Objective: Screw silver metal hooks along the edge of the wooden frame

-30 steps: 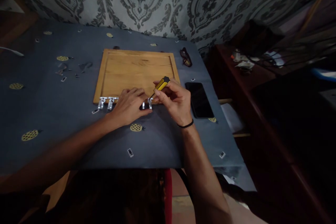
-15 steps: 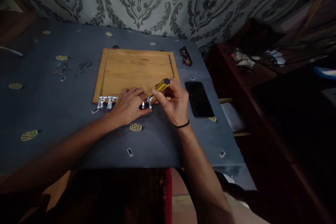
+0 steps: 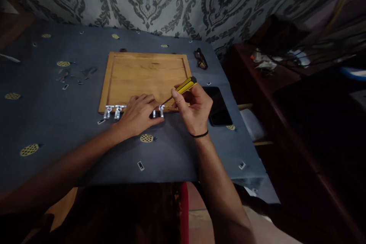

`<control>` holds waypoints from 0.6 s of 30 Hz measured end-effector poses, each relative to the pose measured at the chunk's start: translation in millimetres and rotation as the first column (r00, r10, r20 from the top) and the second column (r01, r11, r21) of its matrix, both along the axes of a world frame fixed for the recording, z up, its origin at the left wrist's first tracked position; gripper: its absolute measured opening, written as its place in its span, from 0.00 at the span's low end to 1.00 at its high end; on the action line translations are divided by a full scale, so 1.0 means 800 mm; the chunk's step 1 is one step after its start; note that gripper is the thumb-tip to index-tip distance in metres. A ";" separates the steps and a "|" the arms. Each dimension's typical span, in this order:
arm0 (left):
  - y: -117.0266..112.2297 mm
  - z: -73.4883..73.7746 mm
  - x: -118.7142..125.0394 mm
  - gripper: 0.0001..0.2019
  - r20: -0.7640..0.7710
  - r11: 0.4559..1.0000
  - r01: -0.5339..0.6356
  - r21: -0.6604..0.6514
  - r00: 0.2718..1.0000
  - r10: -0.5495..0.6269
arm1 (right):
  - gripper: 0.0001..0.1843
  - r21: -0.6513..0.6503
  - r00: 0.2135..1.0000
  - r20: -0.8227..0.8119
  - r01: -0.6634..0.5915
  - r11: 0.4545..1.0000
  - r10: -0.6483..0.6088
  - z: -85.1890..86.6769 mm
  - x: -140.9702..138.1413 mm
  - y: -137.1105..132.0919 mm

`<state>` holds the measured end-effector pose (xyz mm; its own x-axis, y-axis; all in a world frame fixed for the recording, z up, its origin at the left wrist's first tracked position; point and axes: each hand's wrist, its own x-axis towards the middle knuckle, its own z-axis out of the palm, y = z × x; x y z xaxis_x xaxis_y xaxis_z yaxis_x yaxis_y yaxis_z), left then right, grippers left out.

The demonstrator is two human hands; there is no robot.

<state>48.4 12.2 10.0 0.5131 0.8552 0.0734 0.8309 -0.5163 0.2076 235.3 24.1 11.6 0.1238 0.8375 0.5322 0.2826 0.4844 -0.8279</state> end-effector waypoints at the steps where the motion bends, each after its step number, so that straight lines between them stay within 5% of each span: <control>1: 0.000 -0.001 0.000 0.18 0.004 1.000 0.001 0.007 1.000 -0.001 | 0.22 -0.001 1.000 0.011 -0.002 1.000 0.002 -0.001 0.000 0.000; 18: -0.001 0.001 0.000 0.17 0.013 1.000 -0.002 0.003 1.000 0.002 | 0.25 -0.092 1.000 -0.009 -0.018 0.996 0.018 -0.005 -0.004 0.003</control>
<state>48.6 11.3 11.0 0.5100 0.8562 0.0826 0.8294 -0.5150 0.2166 231.9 26.4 7.6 0.1125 0.8849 0.4521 0.2676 0.4112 -0.8714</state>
